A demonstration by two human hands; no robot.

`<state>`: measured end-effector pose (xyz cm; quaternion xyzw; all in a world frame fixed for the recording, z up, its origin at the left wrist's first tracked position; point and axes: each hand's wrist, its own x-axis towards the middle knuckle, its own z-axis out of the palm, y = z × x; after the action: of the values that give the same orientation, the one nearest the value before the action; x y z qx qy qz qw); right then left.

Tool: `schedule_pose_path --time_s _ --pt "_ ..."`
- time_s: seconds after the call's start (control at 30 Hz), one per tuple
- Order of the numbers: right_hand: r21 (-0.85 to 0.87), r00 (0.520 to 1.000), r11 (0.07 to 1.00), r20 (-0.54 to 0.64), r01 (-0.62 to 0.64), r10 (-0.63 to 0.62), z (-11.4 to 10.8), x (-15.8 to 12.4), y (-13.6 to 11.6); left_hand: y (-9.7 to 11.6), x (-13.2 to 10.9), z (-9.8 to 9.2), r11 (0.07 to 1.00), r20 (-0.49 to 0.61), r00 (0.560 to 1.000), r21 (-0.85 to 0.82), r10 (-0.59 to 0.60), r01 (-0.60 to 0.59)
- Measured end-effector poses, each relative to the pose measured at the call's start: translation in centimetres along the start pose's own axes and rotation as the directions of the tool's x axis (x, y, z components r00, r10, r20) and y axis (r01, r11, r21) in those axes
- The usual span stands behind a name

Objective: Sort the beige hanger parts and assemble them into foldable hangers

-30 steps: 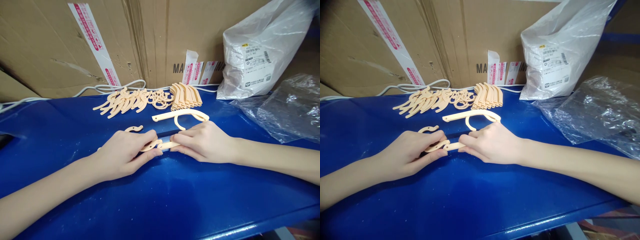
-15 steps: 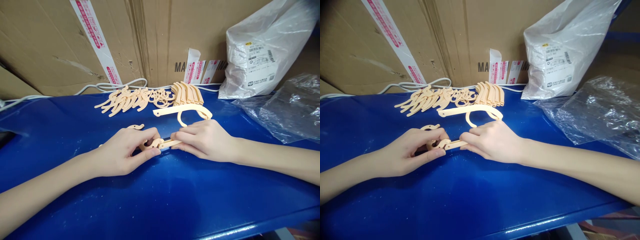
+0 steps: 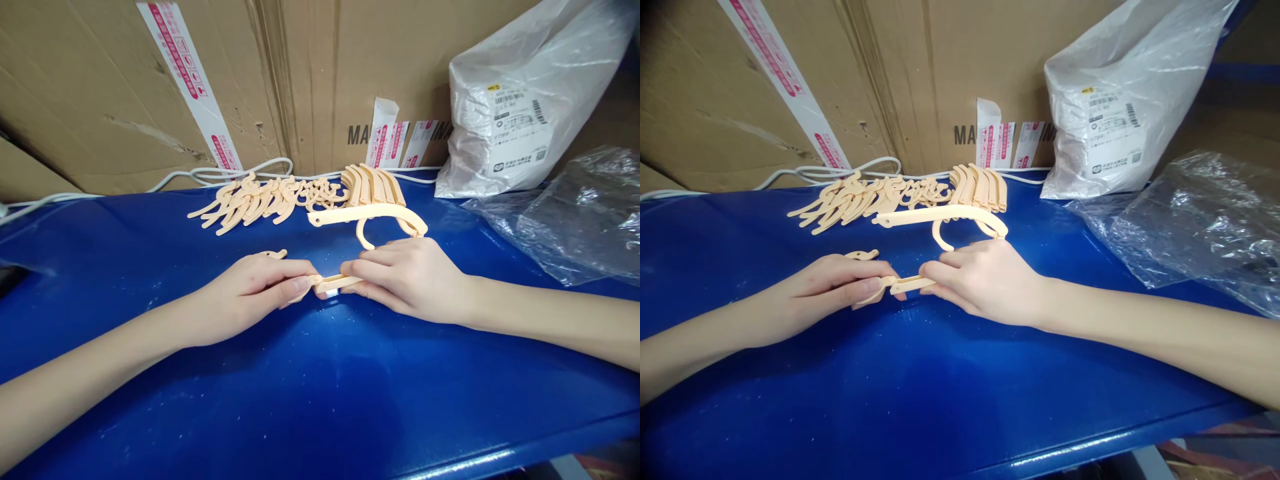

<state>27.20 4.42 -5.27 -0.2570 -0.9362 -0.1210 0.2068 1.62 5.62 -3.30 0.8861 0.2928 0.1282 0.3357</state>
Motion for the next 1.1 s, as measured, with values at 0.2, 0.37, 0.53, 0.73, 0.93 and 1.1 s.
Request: schedule_pose_path --time_s 0.2,0.37,0.53,0.73,0.93,1.1 --pt "-0.031 1.0 0.999 -0.008 0.011 -0.011 -0.14 -0.02 -0.04 0.28 0.2 -0.3 0.995 0.064 0.997 -0.079 -0.051 0.056" --pt "-0.056 1.0 0.998 -0.003 0.019 -0.019 -0.17 0.02 -0.14 0.18 0.04 -0.38 0.986 0.105 0.99 -0.127 -0.093 0.106" --pt "-0.055 1.0 0.998 -0.021 0.021 -0.023 -0.08 -0.06 -0.03 0.23 0.19 -0.36 0.977 0.096 0.988 -0.16 -0.124 0.138" --pt "-0.048 0.999 0.999 -0.043 0.024 -0.027 0.03 -0.1 -0.04 0.37 0.38 -0.21 0.976 0.09 0.985 -0.148 -0.147 0.159" --pt "-0.002 1.0 1.0 0.011 0.025 -0.025 -0.03 -0.14 -0.02 0.44 0.23 -0.35 0.974 0.092 0.982 -0.142 -0.165 0.177" --pt "0.033 0.998 0.999 0.06 0.007 -0.009 -0.04 -0.1 0.1 0.82 0.26 -0.27 0.988 0.067 0.986 -0.022 -0.151 0.152"
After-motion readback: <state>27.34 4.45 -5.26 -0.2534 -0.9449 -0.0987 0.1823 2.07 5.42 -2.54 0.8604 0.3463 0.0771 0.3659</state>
